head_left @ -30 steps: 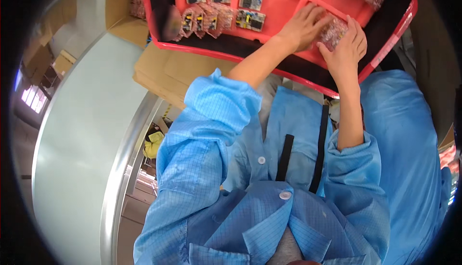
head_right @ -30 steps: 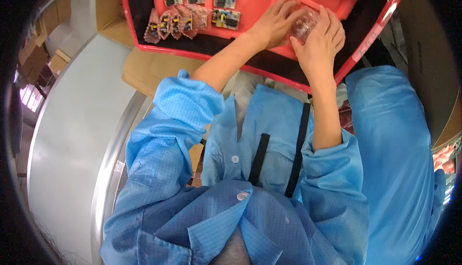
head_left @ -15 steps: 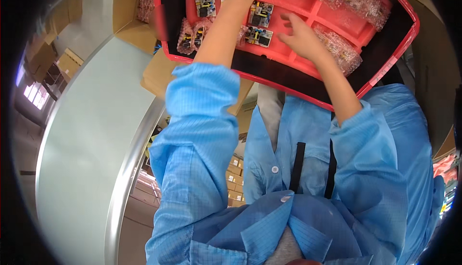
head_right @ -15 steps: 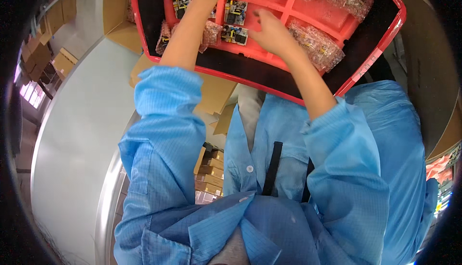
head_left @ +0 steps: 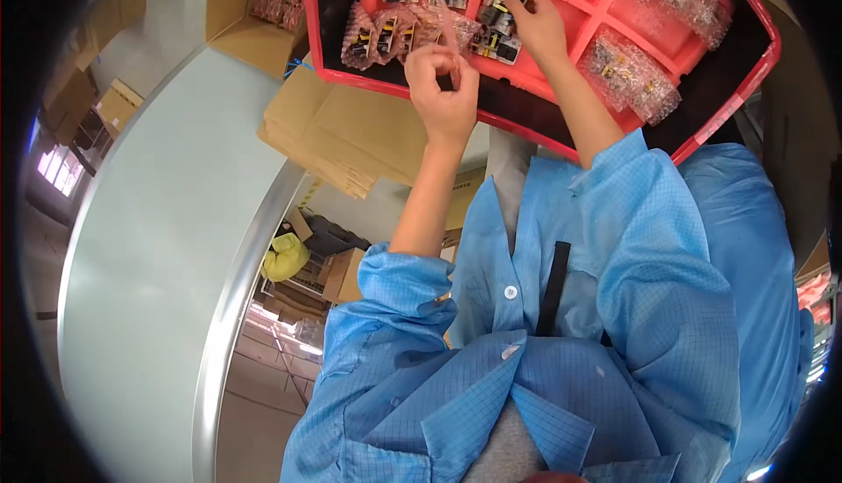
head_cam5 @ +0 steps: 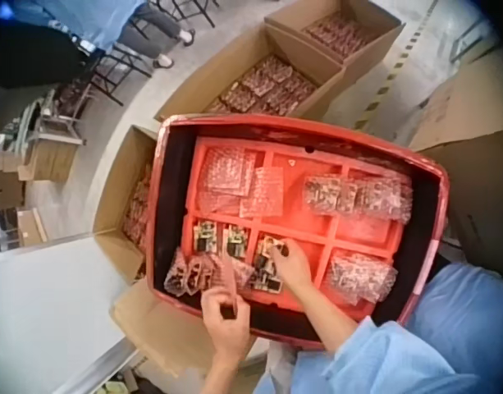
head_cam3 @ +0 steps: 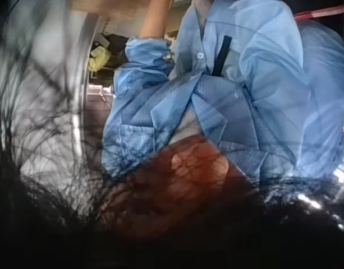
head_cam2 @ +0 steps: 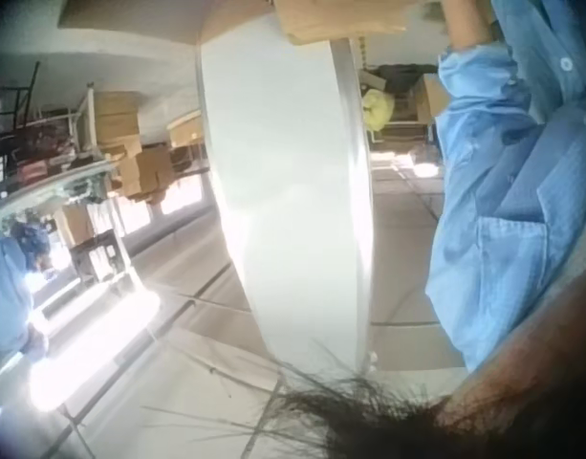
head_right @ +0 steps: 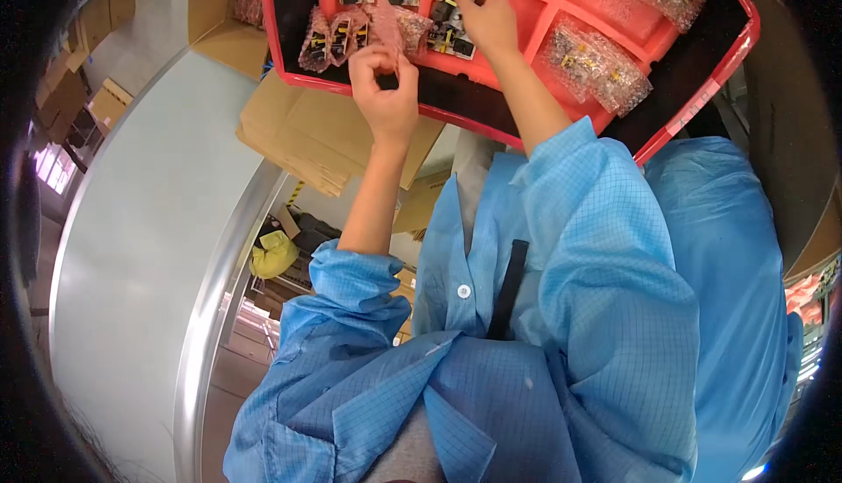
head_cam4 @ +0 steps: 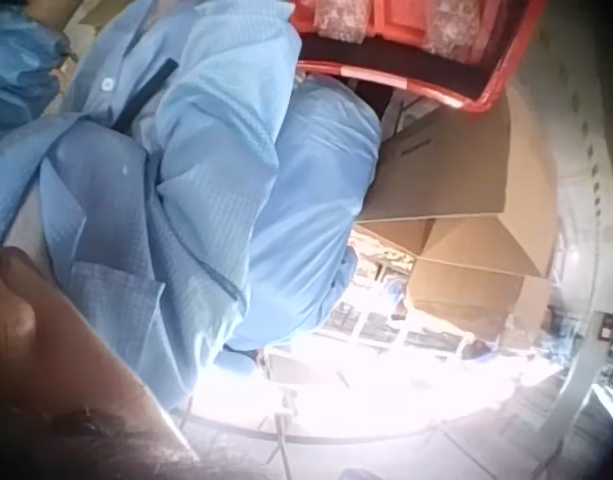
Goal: The person is packing small circuit boards into protective plastic sleeves and then organizing them in a storage tray before moving them to a larger shipping box.
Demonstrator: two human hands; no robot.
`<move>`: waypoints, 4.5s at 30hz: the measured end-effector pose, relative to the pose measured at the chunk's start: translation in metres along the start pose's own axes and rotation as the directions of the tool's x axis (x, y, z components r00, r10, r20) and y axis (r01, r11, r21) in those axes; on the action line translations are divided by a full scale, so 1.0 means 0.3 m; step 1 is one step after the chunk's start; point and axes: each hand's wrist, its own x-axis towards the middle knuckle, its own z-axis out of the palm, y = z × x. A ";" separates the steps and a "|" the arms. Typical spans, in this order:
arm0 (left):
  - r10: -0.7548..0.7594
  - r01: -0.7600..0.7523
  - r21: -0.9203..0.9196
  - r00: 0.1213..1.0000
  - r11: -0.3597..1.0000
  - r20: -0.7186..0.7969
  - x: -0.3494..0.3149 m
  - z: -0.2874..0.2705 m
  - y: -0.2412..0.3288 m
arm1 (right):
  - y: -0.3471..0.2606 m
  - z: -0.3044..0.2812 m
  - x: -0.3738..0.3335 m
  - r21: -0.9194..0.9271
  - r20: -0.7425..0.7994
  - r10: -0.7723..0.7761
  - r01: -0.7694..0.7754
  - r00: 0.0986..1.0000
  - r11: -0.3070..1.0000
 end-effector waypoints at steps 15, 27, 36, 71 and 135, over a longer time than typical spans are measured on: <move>0.506 -0.595 0.098 0.749 0.798 0.429 0.180 0.412 -0.080 | 0.033 -0.490 -0.097 0.394 -0.154 0.107 -0.038 0.982 0.918; 0.375 -0.589 0.191 0.698 0.785 0.610 0.204 0.468 -0.111 | 0.017 -0.667 -0.152 0.287 0.004 0.070 -0.068 0.998 0.956; -0.118 -0.062 0.280 0.804 0.958 0.583 0.190 0.390 0.172 | 0.060 -0.740 -0.183 0.251 -0.015 0.088 -0.081 0.996 0.965; 0.326 -0.417 0.066 0.791 0.907 0.517 0.094 0.565 0.068 | 0.142 -0.744 -0.177 0.379 -0.207 0.085 0.000 0.975 0.925; 0.468 -0.381 -0.280 0.789 0.881 0.398 0.074 0.472 0.173 | 0.012 -0.651 -0.247 0.131 0.026 -0.121 0.117 0.992 0.985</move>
